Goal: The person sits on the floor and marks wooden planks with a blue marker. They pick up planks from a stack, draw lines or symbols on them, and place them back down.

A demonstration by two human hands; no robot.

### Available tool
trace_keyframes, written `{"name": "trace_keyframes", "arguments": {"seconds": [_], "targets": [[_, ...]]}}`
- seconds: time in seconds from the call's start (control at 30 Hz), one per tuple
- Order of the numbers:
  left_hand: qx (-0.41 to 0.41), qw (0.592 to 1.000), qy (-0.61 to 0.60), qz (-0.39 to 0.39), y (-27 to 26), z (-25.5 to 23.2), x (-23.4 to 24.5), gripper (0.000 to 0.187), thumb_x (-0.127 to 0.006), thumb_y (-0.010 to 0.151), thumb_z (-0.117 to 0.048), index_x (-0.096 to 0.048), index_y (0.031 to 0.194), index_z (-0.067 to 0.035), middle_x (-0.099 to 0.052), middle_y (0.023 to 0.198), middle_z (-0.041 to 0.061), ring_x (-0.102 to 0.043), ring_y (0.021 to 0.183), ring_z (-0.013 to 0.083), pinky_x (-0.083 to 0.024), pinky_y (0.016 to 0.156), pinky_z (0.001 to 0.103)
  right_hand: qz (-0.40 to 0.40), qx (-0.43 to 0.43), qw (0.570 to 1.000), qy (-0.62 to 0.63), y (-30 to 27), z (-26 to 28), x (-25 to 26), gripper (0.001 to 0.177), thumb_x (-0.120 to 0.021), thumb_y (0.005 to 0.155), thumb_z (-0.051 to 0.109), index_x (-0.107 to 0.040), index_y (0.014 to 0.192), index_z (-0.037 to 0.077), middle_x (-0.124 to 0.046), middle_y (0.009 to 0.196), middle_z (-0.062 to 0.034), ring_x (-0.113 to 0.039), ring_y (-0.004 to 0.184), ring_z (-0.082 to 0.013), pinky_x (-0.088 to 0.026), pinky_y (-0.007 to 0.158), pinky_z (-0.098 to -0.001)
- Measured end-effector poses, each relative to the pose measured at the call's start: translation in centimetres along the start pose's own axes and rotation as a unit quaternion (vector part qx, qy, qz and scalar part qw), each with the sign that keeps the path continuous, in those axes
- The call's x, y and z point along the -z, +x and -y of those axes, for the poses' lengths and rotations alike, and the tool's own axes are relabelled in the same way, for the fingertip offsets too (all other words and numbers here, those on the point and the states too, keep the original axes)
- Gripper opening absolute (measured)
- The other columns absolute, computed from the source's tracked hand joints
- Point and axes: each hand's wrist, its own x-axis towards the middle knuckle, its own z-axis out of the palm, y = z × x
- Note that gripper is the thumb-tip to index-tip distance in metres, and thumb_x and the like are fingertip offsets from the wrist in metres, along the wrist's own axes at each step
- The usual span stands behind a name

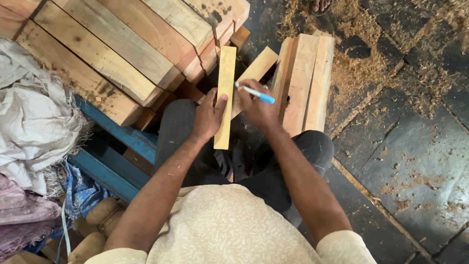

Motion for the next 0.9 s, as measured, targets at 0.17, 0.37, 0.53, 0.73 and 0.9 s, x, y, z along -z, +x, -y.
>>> {"name": "trace_keyframes", "arguments": {"seconds": [0.17,0.37,0.53,0.73,0.9], "targets": [[-0.03,0.999,0.026,-0.007,0.1,0.6,0.0,0.032,-0.054,0.105,-0.034,-0.062,0.119,-0.007,-0.073,0.102,0.019,-0.071,0.095,0.0371,-0.054,0.08,0.043,0.06,0.093,0.993,0.033,-8.1,0.9,1.0,0.008,-0.066,0.099,0.015,-0.068,0.101,0.008,-0.069,0.088,-0.0165,-0.069,0.079,-0.0324,-0.055,0.066,-0.0409],[0.003,0.997,-0.067,0.029,-0.1,0.6,0.6,0.036,-0.051,0.104,-0.036,-0.061,0.12,-0.005,-0.071,0.092,0.011,-0.07,0.082,0.0214,-0.054,0.076,0.036,0.266,-0.032,0.964,0.007,-13.4,0.7,-0.2,0.009,-0.067,0.092,0.015,-0.069,0.1,0.011,-0.072,0.088,-0.0186,-0.071,0.081,-0.0392,-0.054,0.069,-0.0468],[0.096,0.973,-0.189,-0.087,0.5,0.4,5.3,0.043,-0.048,0.107,-0.041,-0.063,0.118,-0.002,-0.066,0.091,0.006,-0.062,0.079,0.0157,-0.052,0.07,0.034,0.367,0.021,0.93,-0.026,-11.9,0.1,-4.1,0.042,-0.069,0.07,0.01,-0.065,0.112,0.007,-0.07,0.089,-0.0243,-0.067,0.085,-0.045,-0.053,0.07,-0.0526],[0.057,0.964,-0.192,-0.174,-2.4,0.4,14.2,0.043,-0.047,0.108,-0.037,-0.059,0.13,-0.002,-0.059,0.099,0.001,-0.053,0.086,0.01,-0.048,0.077,0.028,0.281,0.157,0.925,-0.2,-6.5,-3.2,-16.2,0.032,-0.063,0.09,0.017,-0.061,0.12,0.006,-0.063,0.117,-0.0249,-0.063,0.108,-0.0443,-0.05,0.088,-0.0543],[0.092,0.964,-0.174,-0.181,-4.5,1.9,17.3,0.042,-0.046,0.108,-0.034,-0.061,0.129,-0.001,-0.057,0.092,-0.001,-0.048,0.078,0.0071,-0.044,0.069,0.026,0.297,0.348,0.513,-0.726,-3.9,-10.8,-22.1,0.062,-0.069,0.083,0.024,-0.051,0.137,0.001,-0.05,0.137,-0.0272,-0.05,0.126,-0.0462,-0.036,0.103,-0.0612]]}}
